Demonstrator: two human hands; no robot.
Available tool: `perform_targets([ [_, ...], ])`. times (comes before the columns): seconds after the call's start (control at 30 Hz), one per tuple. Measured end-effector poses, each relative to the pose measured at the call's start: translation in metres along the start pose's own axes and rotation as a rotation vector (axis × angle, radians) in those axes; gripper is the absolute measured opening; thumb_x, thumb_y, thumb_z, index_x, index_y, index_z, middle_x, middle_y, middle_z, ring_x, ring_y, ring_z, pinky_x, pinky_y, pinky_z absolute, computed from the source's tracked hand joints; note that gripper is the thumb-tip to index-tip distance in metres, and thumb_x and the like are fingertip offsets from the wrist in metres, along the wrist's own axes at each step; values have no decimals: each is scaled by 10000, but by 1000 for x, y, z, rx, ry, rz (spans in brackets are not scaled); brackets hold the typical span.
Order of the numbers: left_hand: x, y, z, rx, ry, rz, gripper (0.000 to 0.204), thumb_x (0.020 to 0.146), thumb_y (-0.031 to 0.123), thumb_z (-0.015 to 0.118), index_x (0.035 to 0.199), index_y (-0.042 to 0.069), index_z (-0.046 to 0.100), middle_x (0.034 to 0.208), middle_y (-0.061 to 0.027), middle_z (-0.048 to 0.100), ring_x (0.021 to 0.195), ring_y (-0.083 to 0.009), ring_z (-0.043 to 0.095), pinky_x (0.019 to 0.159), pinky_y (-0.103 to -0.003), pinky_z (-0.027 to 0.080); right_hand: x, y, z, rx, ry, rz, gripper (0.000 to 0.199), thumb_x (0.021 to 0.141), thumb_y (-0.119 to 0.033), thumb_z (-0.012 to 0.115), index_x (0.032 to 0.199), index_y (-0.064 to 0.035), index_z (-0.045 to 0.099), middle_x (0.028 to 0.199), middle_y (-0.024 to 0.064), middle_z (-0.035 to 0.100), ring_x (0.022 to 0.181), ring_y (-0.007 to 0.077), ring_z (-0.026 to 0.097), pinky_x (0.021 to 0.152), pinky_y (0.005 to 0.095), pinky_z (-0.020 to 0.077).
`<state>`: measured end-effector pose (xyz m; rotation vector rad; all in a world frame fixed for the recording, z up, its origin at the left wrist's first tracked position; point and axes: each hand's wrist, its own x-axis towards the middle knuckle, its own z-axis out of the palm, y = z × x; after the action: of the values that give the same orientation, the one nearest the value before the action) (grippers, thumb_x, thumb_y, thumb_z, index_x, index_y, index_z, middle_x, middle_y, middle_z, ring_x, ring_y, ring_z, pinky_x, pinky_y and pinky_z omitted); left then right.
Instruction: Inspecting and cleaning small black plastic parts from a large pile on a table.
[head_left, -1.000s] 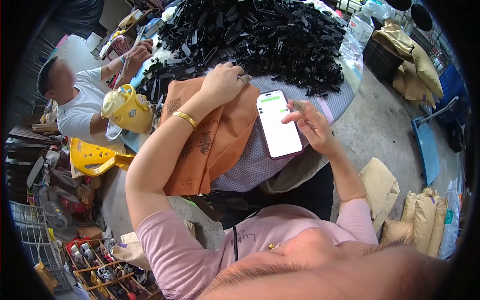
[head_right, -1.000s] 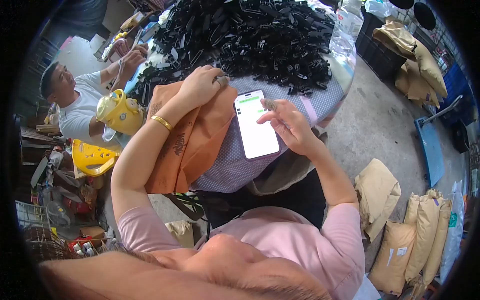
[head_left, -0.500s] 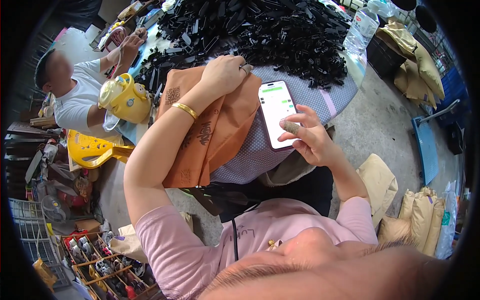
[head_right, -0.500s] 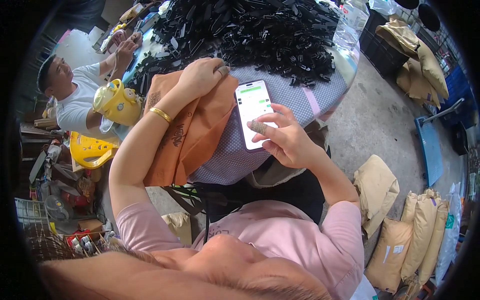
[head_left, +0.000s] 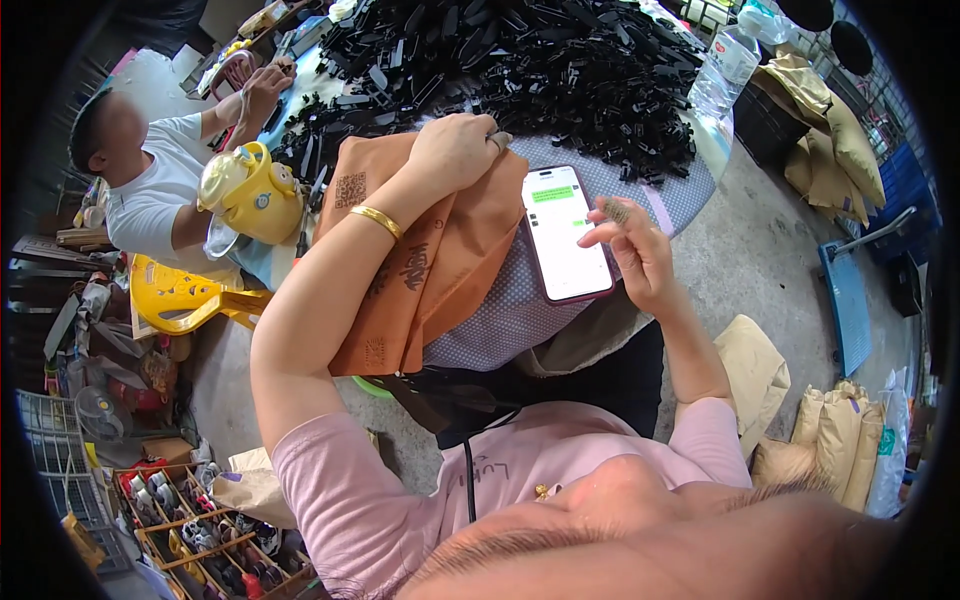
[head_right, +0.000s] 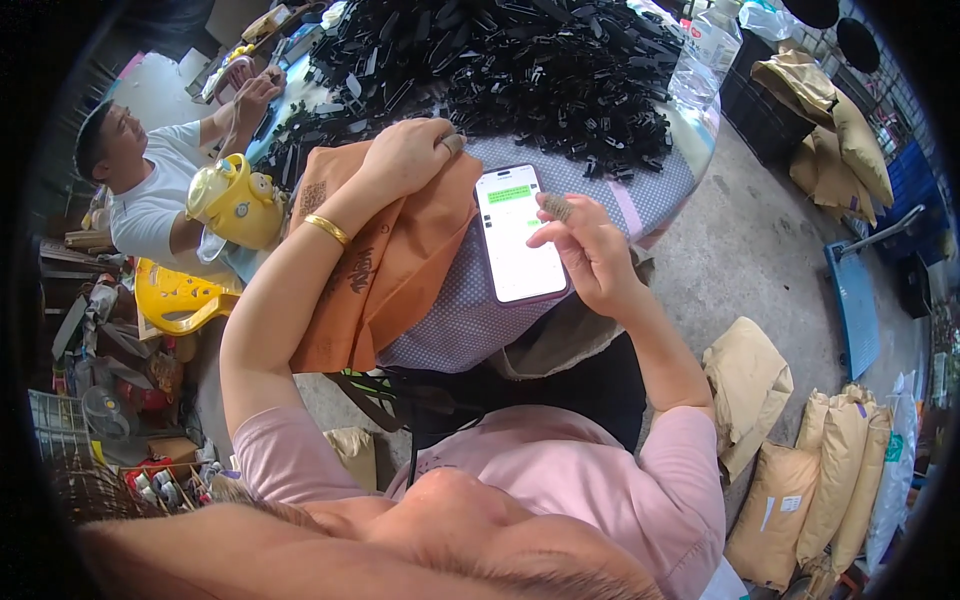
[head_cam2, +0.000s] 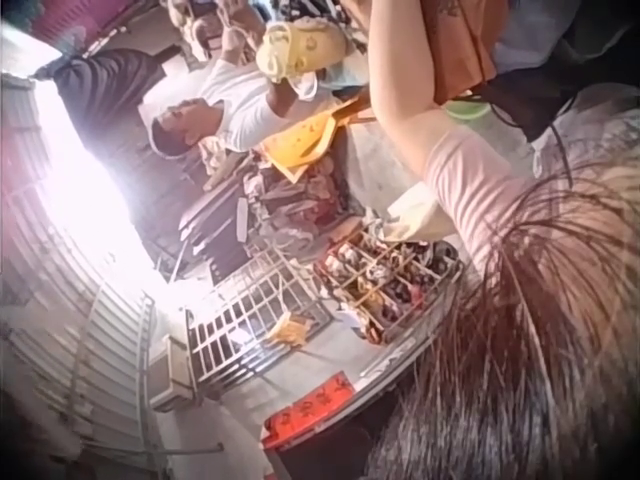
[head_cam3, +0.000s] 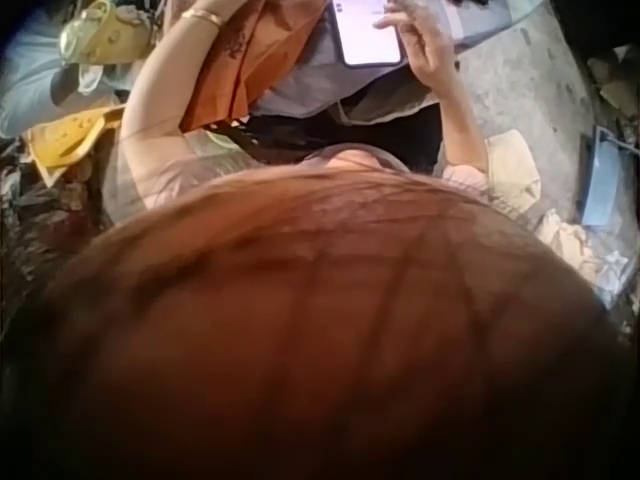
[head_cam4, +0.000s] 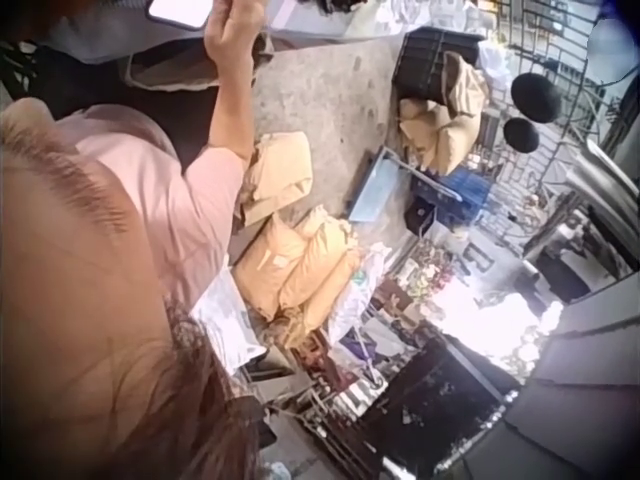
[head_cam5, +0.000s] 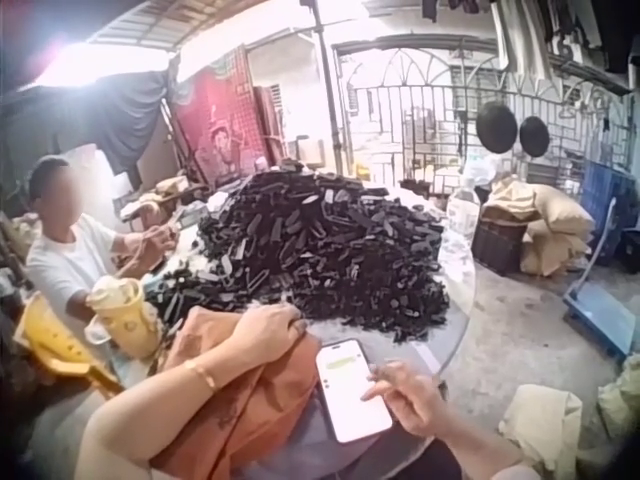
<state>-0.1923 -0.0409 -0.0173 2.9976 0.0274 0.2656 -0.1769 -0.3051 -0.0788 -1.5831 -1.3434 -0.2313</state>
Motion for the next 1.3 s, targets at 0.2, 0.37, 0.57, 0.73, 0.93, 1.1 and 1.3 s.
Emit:
perform_targets([
  [0.2, -1, 0, -1, -6, -35, -32, 310, 851, 312, 489, 894, 40, 631, 889, -158, 636, 855, -317, 594, 768, -405, 458, 6, -5, 5, -1, -47, -2, 362, 936, -153, 405, 1268, -11, 434, 833, 77, 675, 969, 250, 596, 1004, 423, 290],
  [0.37, -2, -1, 0, -17, -28, -25, 309, 851, 313, 489, 888, 43, 633, 882, -158, 638, 841, -319, 597, 764, -405, 460, 6, -12, 6, -97, -119, -7, 365, 938, -190, 405, 1261, -23, 445, 863, 73, 677, 990, 264, 578, 1019, 438, 264],
  [0.57, -2, -1, 1, -4, -29, -29, 305, 849, 313, 489, 883, 49, 637, 880, -154, 641, 835, -320, 600, 758, -410, 464, 6, -13, 9, -141, -156, -35, 376, 942, -224, 401, 1259, -28, 452, 889, 57, 678, 1073, 264, 519, 1032, 456, 237],
  [0.73, -2, -3, 3, -15, 0, -4, 301, 844, 306, 490, 877, 47, 641, 871, -159, 642, 823, -327, 602, 756, -412, 466, 6, -13, 10, -136, -175, -31, 377, 942, -224, 403, 1257, -26, 456, 899, 57, 677, 1081, 268, 513, 1033, 460, 237],
  [0.93, -2, -3, 1, -12, 1, -9, 298, 841, 300, 492, 878, 44, 640, 876, -163, 641, 826, -328, 602, 761, -411, 465, 6, -12, 7, -120, -139, -15, 370, 939, -225, 407, 1245, -25, 465, 903, 62, 677, 1073, 261, 517, 1032, 456, 237],
  [1.1, -2, -1, -1, -6, -15, -19, 301, 841, 301, 488, 883, 44, 640, 883, -161, 641, 830, -324, 602, 764, -409, 466, 6, -13, 8, -119, -168, -10, 375, 944, -237, 396, 1238, -17, 469, 900, 53, 676, 1087, 257, 505, 1038, 460, 230],
  [1.3, -2, -2, 1, -7, -32, -35, 304, 845, 300, 481, 900, 49, 644, 888, -157, 642, 837, -320, 602, 767, -404, 467, 7, -16, 9, -148, -195, -27, 389, 950, -258, 381, 1248, -23, 464, 902, 45, 676, 1109, 257, 488, 1037, 466, 230],
])
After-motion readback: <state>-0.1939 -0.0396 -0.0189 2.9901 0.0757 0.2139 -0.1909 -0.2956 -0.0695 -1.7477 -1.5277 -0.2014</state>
